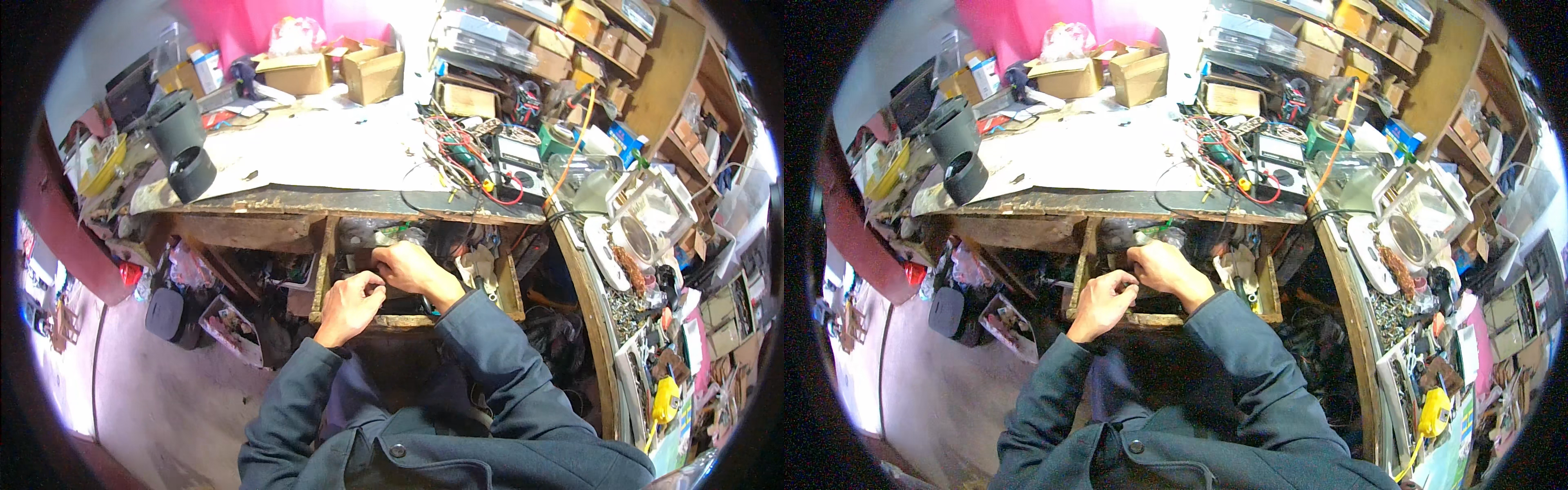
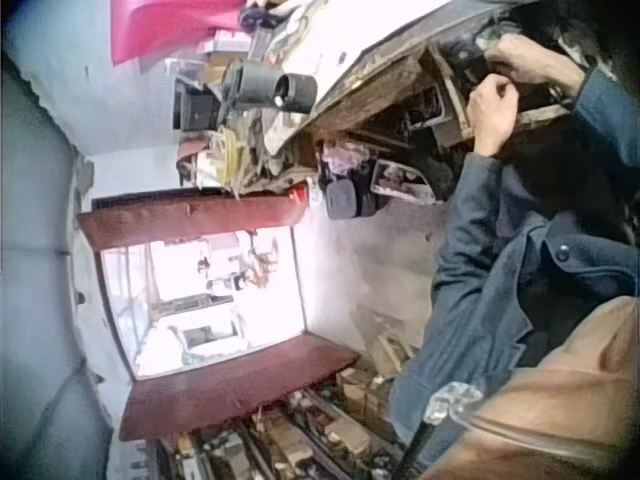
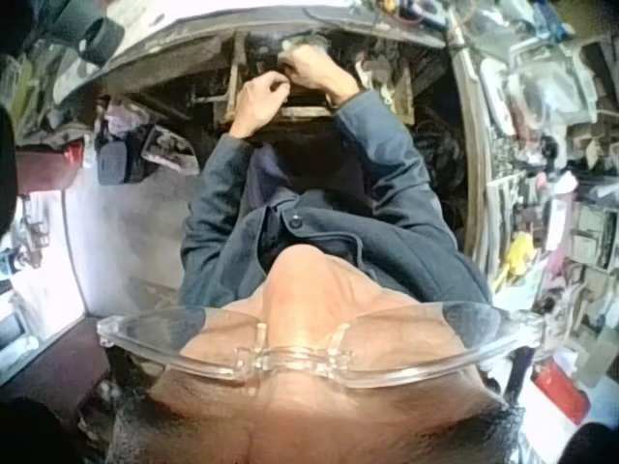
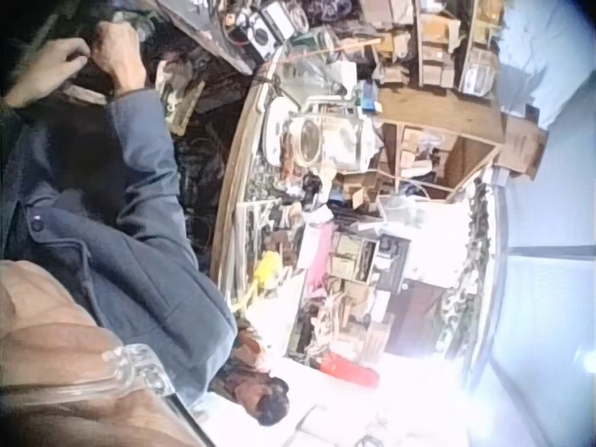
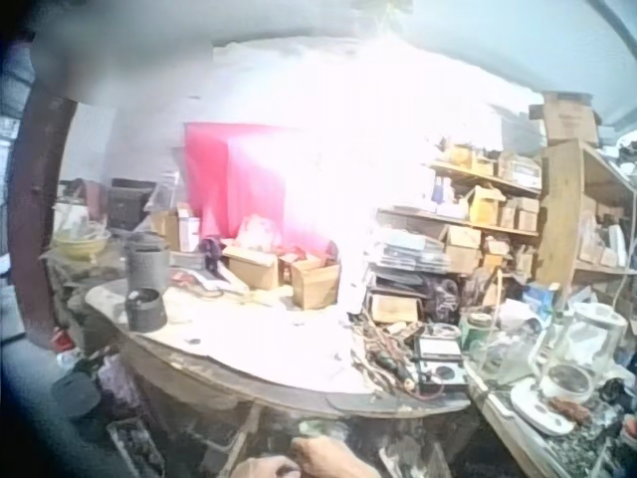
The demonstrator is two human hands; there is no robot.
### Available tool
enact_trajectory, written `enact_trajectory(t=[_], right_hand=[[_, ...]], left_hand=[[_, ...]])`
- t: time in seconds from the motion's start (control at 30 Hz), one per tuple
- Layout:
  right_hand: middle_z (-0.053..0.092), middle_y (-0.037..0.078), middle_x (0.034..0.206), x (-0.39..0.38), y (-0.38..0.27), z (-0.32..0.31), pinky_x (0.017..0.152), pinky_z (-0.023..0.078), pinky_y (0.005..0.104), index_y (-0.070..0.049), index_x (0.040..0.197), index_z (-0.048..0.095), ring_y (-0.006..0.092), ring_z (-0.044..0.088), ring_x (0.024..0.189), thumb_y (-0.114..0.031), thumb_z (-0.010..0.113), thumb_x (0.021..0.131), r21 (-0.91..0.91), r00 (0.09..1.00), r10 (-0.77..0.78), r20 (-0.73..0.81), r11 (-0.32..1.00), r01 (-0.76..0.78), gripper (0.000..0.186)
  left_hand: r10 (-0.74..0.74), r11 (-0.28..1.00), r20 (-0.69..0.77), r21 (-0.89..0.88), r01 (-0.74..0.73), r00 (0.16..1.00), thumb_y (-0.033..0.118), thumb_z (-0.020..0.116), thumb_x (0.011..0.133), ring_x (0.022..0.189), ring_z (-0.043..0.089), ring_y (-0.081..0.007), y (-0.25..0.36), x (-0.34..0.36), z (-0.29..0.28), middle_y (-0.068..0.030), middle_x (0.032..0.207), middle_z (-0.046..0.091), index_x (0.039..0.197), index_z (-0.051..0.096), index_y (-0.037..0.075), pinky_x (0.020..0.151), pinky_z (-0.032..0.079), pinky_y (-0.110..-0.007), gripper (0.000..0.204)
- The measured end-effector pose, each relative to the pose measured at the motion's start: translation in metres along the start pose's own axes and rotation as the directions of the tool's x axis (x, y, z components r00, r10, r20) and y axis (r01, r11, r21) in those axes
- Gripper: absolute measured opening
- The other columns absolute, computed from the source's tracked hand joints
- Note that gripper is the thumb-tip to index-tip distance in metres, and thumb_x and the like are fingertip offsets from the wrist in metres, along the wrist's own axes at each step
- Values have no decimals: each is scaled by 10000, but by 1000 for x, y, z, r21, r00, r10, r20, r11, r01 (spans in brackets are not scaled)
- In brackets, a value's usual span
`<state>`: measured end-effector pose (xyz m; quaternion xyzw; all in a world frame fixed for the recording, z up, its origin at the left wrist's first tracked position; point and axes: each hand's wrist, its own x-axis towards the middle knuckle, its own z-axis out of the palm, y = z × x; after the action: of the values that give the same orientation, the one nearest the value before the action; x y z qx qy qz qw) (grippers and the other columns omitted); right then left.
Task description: The person works at a cluttered workbench, handling small electronic components and wires. They use a screwdriver to manipulate parts within a wooden drawer and repeatedly pick up, inspect, and place down various items including wires and a small black component.
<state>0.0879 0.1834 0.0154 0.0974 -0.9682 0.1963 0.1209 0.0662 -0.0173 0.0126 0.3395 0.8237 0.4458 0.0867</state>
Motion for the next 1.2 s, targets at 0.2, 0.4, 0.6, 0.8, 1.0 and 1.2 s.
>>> enact_trajectory(t=[0.2,0.4,0.6,0.8,1.0,1.2], right_hand=[[737,204,854,-3,-1,-1,735,582,502,-60,965,731,421,723,829,-140,658,844,-17,1000,-22,8,1000,22,162],[739,197,849,-5,-2,0,725,586,487,-63,958,739,416,727,817,-162,666,860,-19,1000,-2,20,1000,3,157],[738,201,852,-4,0,3,721,584,485,-59,954,734,414,728,825,-160,683,856,-44,998,15,56,999,-12,150],[713,216,806,-3,0,5,678,566,500,-50,920,720,430,713,783,-186,702,850,-29,999,-47,23,998,48,153],[710,218,806,-5,-1,3,675,558,506,-68,917,715,431,710,787,-181,691,862,-65,999,-6,48,998,9,129],[722,228,844,-6,-6,-2,723,573,533,-73,904,715,447,714,833,-201,684,865,-54,995,38,88,998,-33,138]], left_hand=[[14,1000,18,-27,-14,1000,216,690,953,757,759,-188,-1,-1,-1,-118,832,778,1074,751,30,711,578,-341,231],[67,998,-23,-16,-68,997,257,694,935,738,743,-239,-1,-2,-2,-135,852,772,1042,763,38,710,567,-374,253],[68,997,-28,-18,-69,997,268,697,933,731,738,-245,-5,0,0,-140,851,770,1038,766,43,703,562,-378,257],[69,997,-42,40,-68,997,287,686,944,752,745,-271,-3,-3,0,-133,849,766,1057,767,83,702,564,-397,247],[80,997,-54,7,-79,995,332,674,937,774,731,-324,-2,-3,-1,-151,871,758,1022,778,109,714,553,-448,261],[27,999,-13,24,-27,1000,329,660,933,876,735,-392,6,-3,-4,-187,910,758,1035,768,91,794,562,-495,281]])
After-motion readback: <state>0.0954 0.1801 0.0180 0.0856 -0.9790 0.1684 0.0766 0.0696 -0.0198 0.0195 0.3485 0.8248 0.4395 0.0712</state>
